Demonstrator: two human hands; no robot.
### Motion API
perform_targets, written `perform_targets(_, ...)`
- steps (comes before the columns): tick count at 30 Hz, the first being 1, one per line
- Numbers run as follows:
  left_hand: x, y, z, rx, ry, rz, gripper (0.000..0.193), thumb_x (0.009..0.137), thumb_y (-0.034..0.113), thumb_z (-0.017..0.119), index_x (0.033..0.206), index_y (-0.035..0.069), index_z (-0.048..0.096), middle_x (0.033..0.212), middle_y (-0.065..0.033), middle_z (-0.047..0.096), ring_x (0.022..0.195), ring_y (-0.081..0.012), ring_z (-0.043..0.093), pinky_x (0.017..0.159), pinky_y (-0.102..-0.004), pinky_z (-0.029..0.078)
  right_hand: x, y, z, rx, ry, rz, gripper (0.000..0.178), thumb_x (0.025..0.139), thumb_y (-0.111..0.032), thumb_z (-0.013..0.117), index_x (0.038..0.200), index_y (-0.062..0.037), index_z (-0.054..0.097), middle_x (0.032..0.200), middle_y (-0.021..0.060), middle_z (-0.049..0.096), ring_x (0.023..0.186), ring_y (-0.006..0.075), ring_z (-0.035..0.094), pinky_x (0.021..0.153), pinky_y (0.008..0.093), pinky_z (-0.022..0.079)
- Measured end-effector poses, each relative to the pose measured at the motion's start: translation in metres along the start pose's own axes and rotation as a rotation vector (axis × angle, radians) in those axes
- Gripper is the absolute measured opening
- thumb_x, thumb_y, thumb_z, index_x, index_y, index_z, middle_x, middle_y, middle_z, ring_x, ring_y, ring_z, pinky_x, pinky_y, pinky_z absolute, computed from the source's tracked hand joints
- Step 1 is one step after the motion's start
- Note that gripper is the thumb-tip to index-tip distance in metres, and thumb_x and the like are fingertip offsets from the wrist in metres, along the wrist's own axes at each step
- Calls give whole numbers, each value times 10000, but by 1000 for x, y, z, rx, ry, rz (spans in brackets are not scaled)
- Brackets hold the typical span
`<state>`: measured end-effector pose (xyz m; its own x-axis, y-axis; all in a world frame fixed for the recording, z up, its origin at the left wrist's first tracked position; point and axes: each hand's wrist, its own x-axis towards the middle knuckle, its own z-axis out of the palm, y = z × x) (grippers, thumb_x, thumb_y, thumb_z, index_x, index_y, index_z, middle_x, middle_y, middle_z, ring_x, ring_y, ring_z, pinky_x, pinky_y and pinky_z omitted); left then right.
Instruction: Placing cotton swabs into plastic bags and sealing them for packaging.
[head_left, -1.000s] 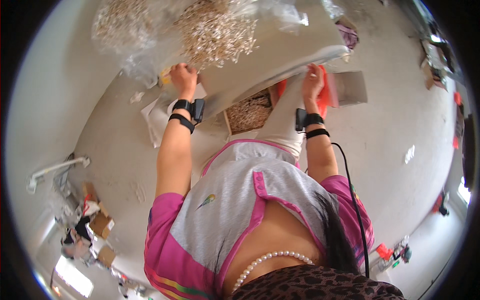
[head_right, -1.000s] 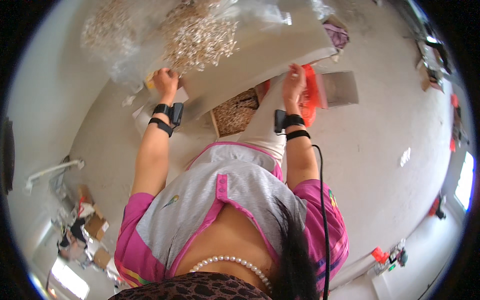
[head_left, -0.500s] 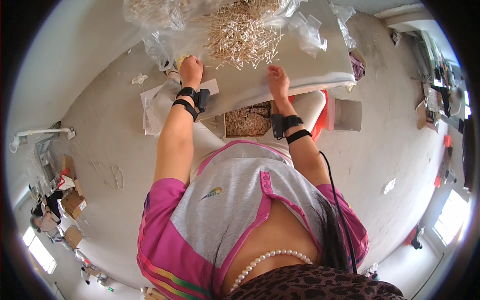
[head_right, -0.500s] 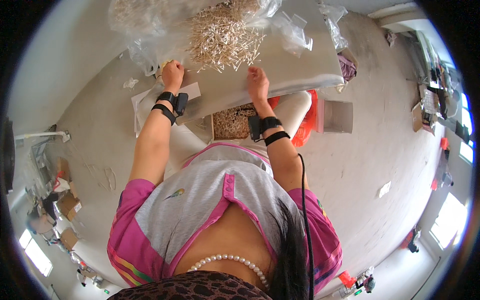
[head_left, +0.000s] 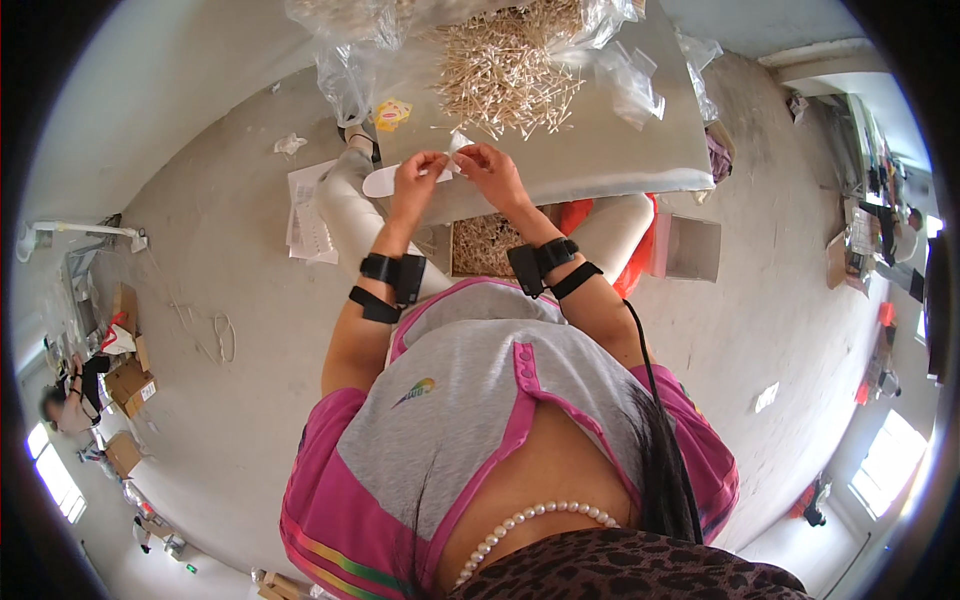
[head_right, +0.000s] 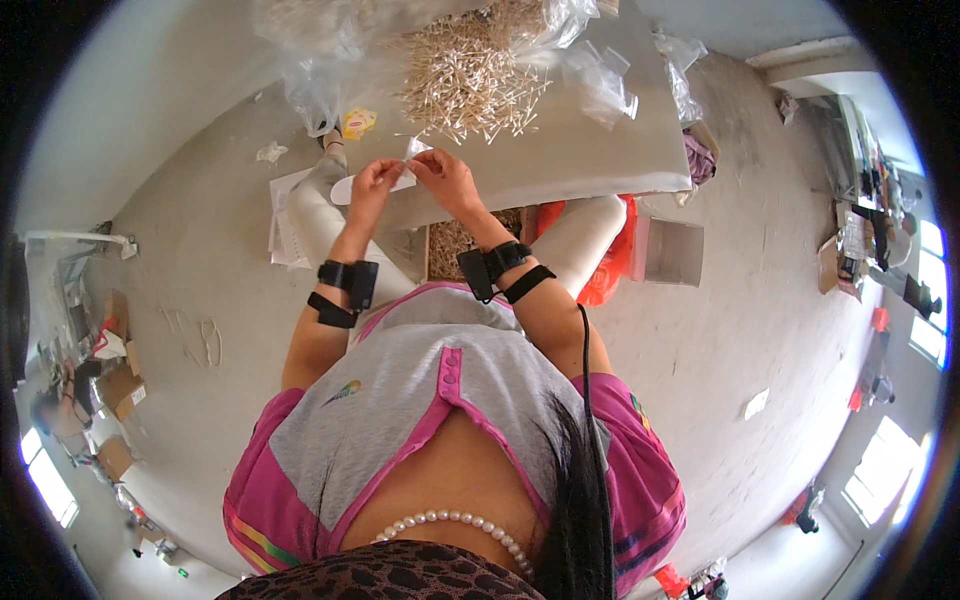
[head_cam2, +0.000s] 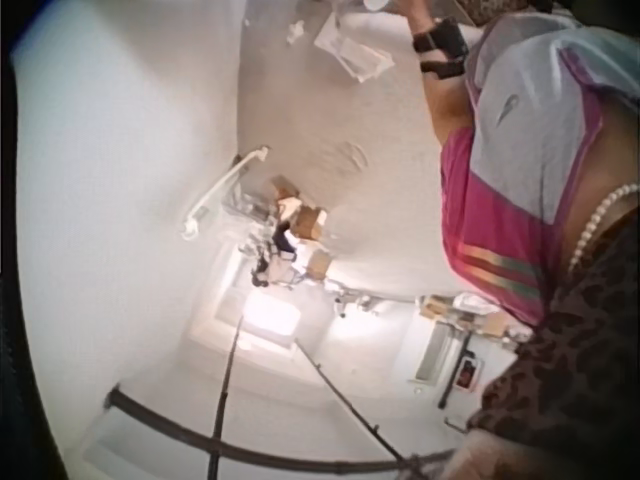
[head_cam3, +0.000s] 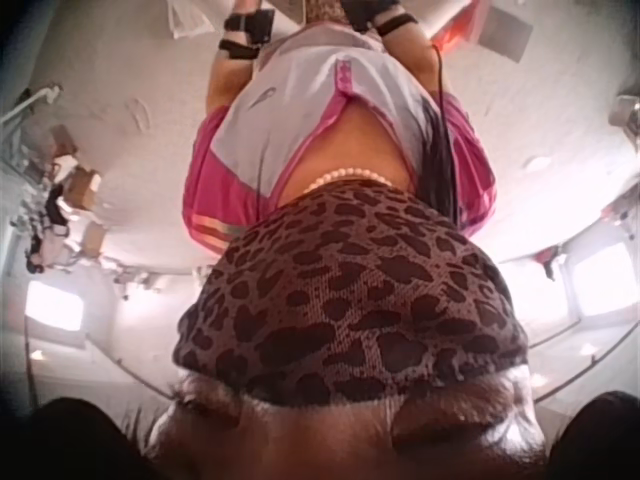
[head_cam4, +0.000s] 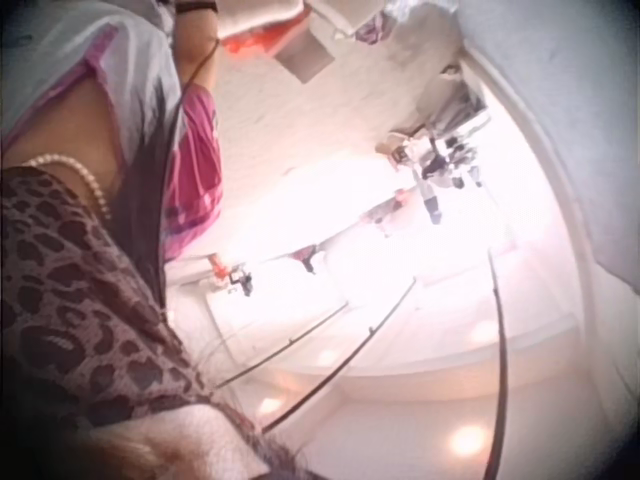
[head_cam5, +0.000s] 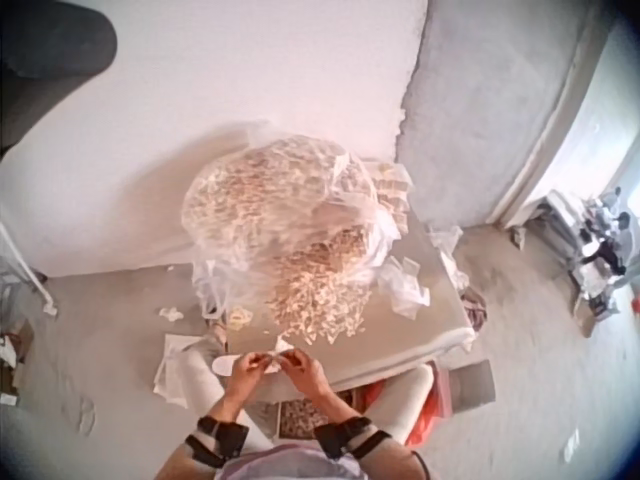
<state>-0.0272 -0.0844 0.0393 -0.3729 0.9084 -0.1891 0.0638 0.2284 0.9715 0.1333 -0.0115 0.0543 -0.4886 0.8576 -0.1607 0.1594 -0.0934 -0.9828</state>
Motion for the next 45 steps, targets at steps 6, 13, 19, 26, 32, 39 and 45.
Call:
perform_targets(6,-20,23,23,-48,51,102,205,926,162,703,1038,-9,689,918,-77,728,859,-139,686,776,-282,532,-8,-8,2,-109,139,-41,178,907,-155,707,990,2,697,855,121,720,725,205,699,665,329,543)
perform_targets(13,-26,32,48,-88,239,180,226,930,176,715,1069,-2,721,908,-80,750,795,-121,701,723,-250,548,-24,-33,0,-419,258,-377,195,885,-45,678,1074,0,688,942,149,688,809,294,698,712,358,556)
perform_targets(19,-30,38,42,-182,261,182,192,941,123,689,1063,-18,734,894,-81,759,791,-117,707,706,-238,551,-35,-42,4,-382,167,-484,313,872,2,646,1185,16,649,1068,185,636,907,353,673,783,390,553)
perform_targets(26,-29,42,33,-120,202,191,197,936,124,695,1069,-18,729,896,-86,761,804,-116,712,716,-254,556,-36,-43,8,-353,157,-506,337,869,46,582,1201,35,634,1046,216,621,915,396,647,803,424,542)
perform_targets(32,-34,51,26,180,253,305,210,943,164,692,1077,7,728,890,-101,762,769,-148,720,699,-274,554,-40,-42,13,-403,158,-526,416,820,87,560,1230,43,614,1078,226,611,987,408,615,860,438,519)
perform_targets(39,-26,42,20,246,237,288,241,984,210,647,1075,1,725,897,-104,758,778,-149,716,701,-279,551,-35,-33,16,-537,183,-617,472,802,63,578,1272,21,604,1126,194,614,1066,371,604,920,400,516)
perform_targets(45,-27,51,8,-77,234,89,171,932,125,705,1027,-15,731,910,-70,739,817,-140,682,706,-263,519,-36,-31,18,-385,155,-529,372,822,26,598,1191,9,637,1113,174,623,1067,349,613,918,402,520)
